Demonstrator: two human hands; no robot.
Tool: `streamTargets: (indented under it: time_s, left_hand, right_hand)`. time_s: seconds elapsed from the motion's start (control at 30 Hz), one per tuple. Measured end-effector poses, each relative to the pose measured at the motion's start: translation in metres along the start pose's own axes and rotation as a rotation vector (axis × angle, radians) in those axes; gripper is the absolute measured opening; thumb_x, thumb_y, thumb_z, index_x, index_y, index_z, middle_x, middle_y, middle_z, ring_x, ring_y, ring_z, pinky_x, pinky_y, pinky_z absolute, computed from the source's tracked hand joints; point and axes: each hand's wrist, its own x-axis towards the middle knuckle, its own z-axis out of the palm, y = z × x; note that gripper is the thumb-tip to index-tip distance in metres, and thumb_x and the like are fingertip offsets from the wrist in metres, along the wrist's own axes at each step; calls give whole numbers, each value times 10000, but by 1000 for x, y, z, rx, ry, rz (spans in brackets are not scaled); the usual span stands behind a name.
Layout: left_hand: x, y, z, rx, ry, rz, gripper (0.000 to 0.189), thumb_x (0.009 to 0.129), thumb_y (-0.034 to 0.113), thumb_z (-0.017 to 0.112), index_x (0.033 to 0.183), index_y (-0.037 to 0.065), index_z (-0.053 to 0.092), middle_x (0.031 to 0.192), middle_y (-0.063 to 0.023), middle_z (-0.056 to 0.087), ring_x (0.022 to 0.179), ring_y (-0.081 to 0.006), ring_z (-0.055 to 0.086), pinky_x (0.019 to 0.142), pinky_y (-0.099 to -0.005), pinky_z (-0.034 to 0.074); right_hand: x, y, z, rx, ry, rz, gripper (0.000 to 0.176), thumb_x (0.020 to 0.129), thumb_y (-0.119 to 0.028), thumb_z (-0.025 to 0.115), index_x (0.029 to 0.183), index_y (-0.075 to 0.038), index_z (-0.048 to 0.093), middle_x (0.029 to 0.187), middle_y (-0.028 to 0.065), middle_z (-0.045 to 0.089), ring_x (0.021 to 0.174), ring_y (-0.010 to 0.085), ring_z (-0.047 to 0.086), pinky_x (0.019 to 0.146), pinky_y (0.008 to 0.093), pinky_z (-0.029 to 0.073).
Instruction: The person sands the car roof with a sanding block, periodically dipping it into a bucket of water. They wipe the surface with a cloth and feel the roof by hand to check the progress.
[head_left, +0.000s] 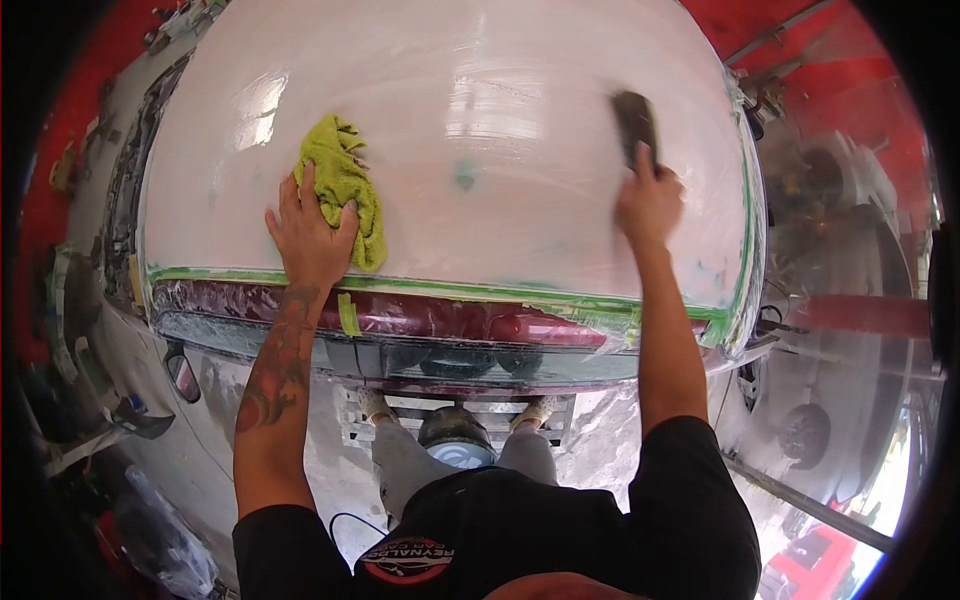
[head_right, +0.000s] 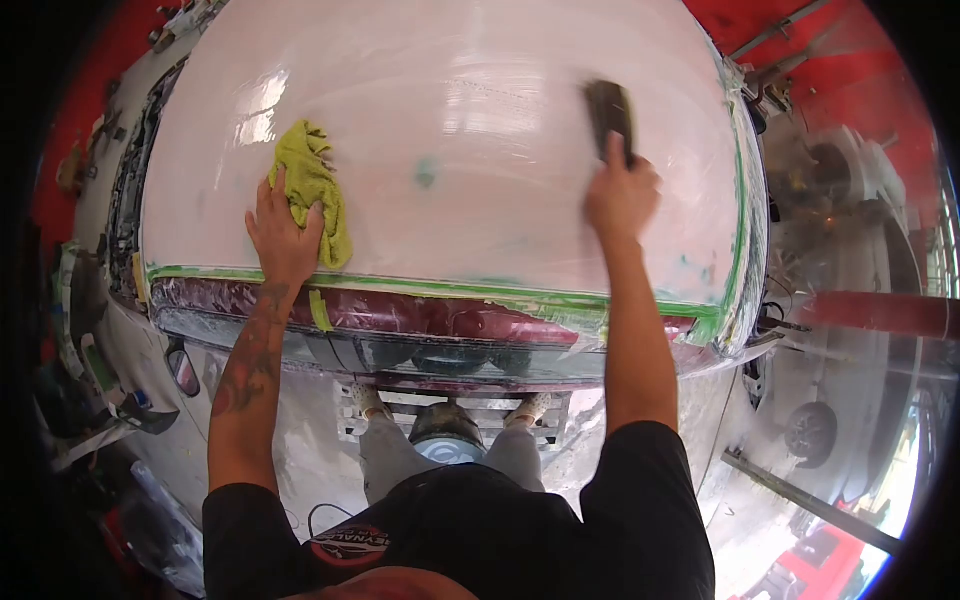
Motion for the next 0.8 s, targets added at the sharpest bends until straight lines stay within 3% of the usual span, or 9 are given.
streamTargets:
  time_s: [0.07,0.1,0.2,0.37,0.4,0.43,0.5,0.63,0.8]
  left_hand:
    - [1,1,2,25,5,-6,795,920,472,598,1572,129,299,1545,-244,345,1477,-385,296,1160,-665,160]
    - [3,2,2,21,-5,-11,795,920,472,598,1572,129,299,1545,-244,345,1477,-385,296,1160,-665,160]
    - [-1,2,3,7,-1,-6,783,929,449,594,1583,142,291,1565,-232,327,1488,-377,279,1171,-662,136]
    - [1,1,5,43,29,-5,798,921,499,596,1571,138,305,1543,-228,356,1478,-367,302,1157,-669,178]
    - [0,-1,5,35,22,14,798,921,499,596,1571,138,305,1543,-228,356,1478,-367,302,1157,-669,178]
    - [-1,-1,5,40,26,12,787,928,497,592,1570,141,308,1544,-223,361,1480,-362,301,1162,-662,177]
    - [1,-1,8,29,33,27,777,934,495,587,1570,145,312,1544,-218,366,1482,-356,301,1167,-656,175]
    - [1,-8,9,29,40,39,743,953,466,581,1571,150,317,1555,-210,368,1488,-349,294,1179,-635,167]
    - [1,-4,8,23,14,17,721,968,435,568,1576,151,307,1552,-204,383,1487,-358,293,1180,-625,167]
  right_hand:
    - [-28,107,19,-122,-43,346,524,939,-300,572,1461,-267,533,1233,222,579,1105,403,560,900,510,495]
    - [-38,110,4,-154,-9,501,523,945,-305,559,1466,-274,525,1241,226,573,1105,405,559,900,510,499]
    - [-55,60,-12,-208,-86,469,526,952,-314,549,1475,-268,514,1248,228,563,1094,401,558,909,513,491]
    - [-98,-155,-42,191,-1,-86,559,915,-156,584,1468,-171,504,1299,265,523,1085,404,543,909,520,445]
    - [-108,-196,-50,296,-108,-153,571,900,-131,574,1464,-152,493,1307,274,518,1090,404,545,921,525,445]
    - [-118,-227,-60,344,-184,-237,572,892,-134,567,1457,-130,483,1308,281,515,1085,401,548,922,528,443]
    - [-136,-256,-50,454,-55,-333,563,862,-145,604,1420,-177,534,1264,228,530,1000,374,549,857,495,443]
    - [-120,-185,-54,421,-117,-284,551,886,-231,656,1424,-191,543,1279,227,534,1050,371,541,868,498,445]
    - [-92,24,-30,89,6,91,554,927,-293,648,1459,-193,530,1264,240,550,1089,403,542,931,511,459]
